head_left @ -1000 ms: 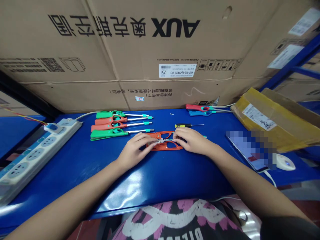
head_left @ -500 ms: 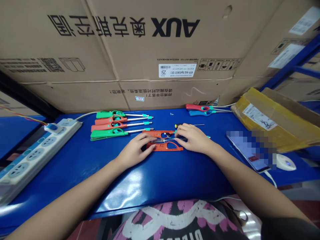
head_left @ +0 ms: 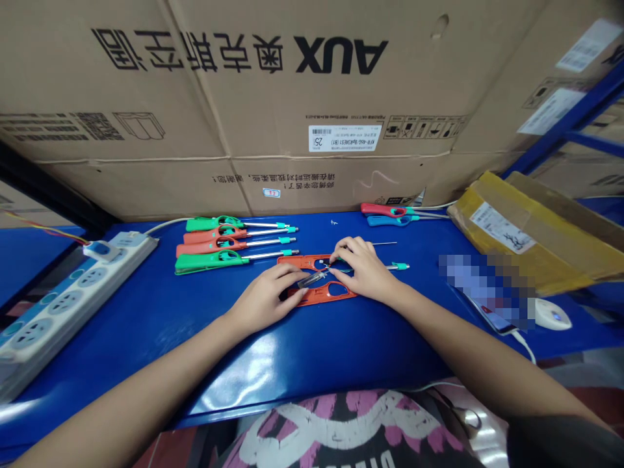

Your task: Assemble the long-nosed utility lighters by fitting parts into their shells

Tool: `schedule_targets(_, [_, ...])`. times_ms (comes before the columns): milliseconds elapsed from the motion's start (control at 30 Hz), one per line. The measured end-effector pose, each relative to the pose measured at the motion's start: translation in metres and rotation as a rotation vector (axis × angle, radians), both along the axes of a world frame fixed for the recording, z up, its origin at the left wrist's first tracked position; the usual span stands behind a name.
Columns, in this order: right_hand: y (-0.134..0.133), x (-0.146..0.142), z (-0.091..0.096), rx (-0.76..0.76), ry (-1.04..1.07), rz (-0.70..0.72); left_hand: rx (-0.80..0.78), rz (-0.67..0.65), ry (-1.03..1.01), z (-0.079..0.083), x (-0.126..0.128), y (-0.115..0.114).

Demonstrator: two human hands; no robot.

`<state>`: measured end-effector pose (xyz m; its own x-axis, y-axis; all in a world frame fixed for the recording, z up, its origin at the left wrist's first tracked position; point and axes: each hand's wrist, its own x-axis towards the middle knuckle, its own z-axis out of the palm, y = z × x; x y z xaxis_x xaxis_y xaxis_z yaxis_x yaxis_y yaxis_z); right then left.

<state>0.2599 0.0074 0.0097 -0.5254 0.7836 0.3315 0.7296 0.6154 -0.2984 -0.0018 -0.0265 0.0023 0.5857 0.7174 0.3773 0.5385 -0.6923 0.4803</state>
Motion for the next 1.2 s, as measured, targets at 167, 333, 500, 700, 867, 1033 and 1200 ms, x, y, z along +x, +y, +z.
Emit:
schedule_targets(167, [-0.001, 0.0, 0.001, -0.001, -0.003, 0.019, -0.04, 0.091, -0.004, -0.001, 0.0, 0.001])
schedule_targets(333, [0.001, 0.001, -0.001, -0.005, -0.021, 0.033, -0.057, 0.13, 0.004, -0.001, 0.0, 0.002])
schedule_targets(500, [0.0, 0.001, 0.004, -0.039, 0.041, 0.074, -0.077, 0.13, -0.001, 0.0, 0.001, 0.002])
schedule_targets(700, [-0.002, 0.004, 0.01, -0.065, 0.128, 0.093, -0.09, 0.127, -0.023, 0.002, 0.002, 0.002])
schedule_targets(867, [-0.002, 0.006, 0.008, -0.034, 0.0, 0.111, -0.106, 0.108, -0.032, -0.001, 0.003, 0.003])
schedule_targets(1033, [-0.006, 0.003, 0.009, 0.005, -0.008, 0.125, -0.123, 0.116, -0.055, 0.0, 0.002, 0.003])
schedule_targets(1200, [-0.01, -0.003, 0.008, -0.016, 0.028, 0.194, -0.173, 0.043, 0.097, 0.021, -0.008, 0.002])
